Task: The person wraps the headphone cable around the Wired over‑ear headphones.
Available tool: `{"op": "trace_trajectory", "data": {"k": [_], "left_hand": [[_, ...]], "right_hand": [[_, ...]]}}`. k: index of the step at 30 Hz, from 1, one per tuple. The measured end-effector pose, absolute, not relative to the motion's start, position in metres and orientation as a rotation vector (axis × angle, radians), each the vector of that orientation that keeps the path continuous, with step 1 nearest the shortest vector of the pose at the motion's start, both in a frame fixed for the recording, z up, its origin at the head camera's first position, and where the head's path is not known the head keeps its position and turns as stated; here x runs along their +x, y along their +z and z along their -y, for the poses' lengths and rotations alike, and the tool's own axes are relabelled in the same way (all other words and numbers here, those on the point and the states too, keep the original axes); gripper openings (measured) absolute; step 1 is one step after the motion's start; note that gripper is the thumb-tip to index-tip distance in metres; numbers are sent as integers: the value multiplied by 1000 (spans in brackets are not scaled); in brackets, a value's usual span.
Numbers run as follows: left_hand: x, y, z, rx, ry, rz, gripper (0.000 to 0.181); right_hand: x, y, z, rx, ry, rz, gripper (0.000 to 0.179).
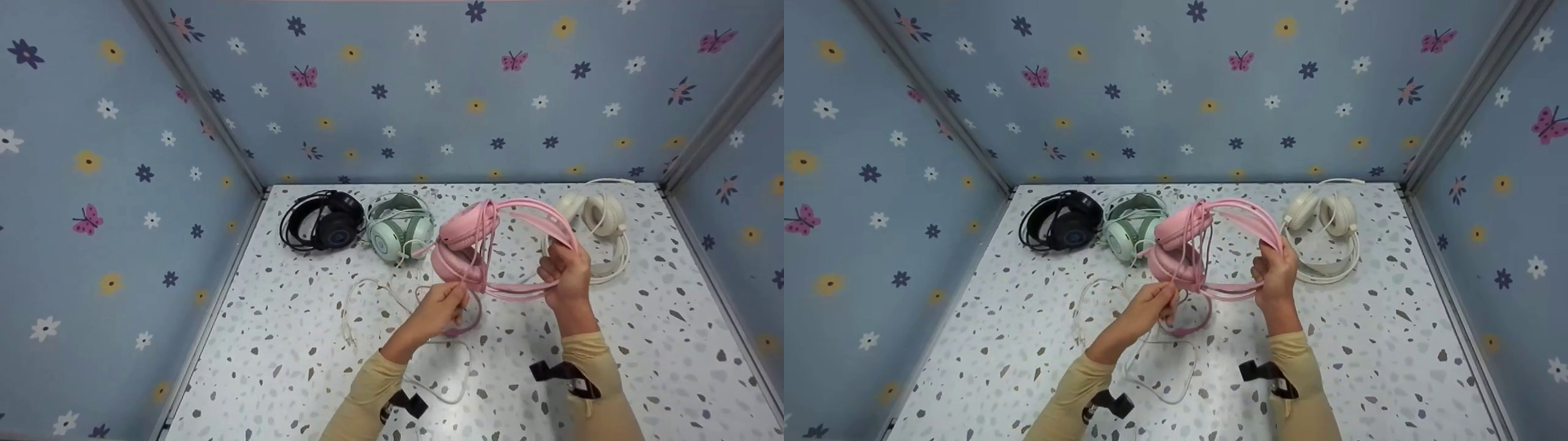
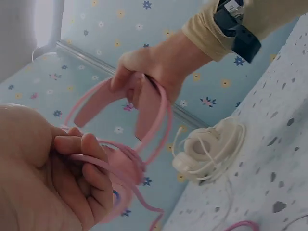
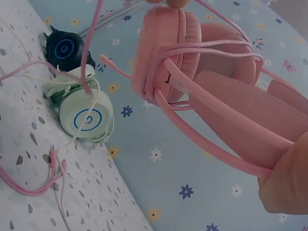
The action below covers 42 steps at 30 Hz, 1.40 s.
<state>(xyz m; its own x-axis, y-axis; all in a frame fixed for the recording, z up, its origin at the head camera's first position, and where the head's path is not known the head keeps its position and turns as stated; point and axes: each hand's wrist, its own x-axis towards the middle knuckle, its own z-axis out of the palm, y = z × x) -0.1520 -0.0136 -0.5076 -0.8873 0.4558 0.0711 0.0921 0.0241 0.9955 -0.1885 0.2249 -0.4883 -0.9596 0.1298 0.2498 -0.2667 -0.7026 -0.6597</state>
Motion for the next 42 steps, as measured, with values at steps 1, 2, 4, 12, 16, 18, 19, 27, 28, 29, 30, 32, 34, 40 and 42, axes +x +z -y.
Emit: {"op": "trace_trajectory", "data": {"k": [1, 2, 4, 12, 16, 18, 19, 27, 28, 29, 30, 32, 34, 40, 42], "left_hand": [[-151, -514, 13, 568, 1976, -1974, 42], [-150, -520, 13, 579, 1991, -1928, 43], [-148, -530, 15, 608, 1976, -1901, 44], [-117, -536, 4, 772, 1964, -2014, 37], [-99, -546, -9, 889, 1962, -2034, 32], [-94, -552, -14, 897, 1970, -2019, 31], [-93, -553, -15, 886, 1972, -2019, 31], [-109, -585, -17, 675, 1863, -2241, 36], [-112, -586, -15, 667, 1837, -2250, 37], [-115, -587, -12, 667, 1803, -2261, 38], [-119, -587, -9, 671, 1773, -2257, 40], [-126, -589, -4, 716, 1716, -2249, 43], [-134, -591, 1, 799, 1643, -2286, 45], [-168, -587, 22, 1131, 1241, -2652, 27], [-180, -578, 33, 1181, 1038, -2774, 23]], "right_hand": [[-189, -487, -225, 296, 2726, 1064, 20], [-189, -485, -225, 322, 2751, 1036, 19], [-189, -483, -225, 368, 2799, 972, 20], [-184, -483, -226, 518, 2977, 642, 24], [-179, -486, -226, 539, 3081, 476, 29], [-177, -487, -226, 544, 3112, 437, 31], [-177, -487, -226, 546, 3114, 437, 31], [-178, -486, -230, 671, 3173, 393, 32], [-178, -486, -231, 711, 3189, 378, 31], [-178, -486, -232, 752, 3206, 361, 30], [-178, -486, -233, 791, 3222, 345, 28], [-177, -486, -235, 862, 3256, 314, 25], [-176, -485, -238, 917, 3291, 294, 22], [-172, -476, -245, 1039, 3380, 236, 26], [-171, -473, -249, 1078, 3400, 243, 28]]}}
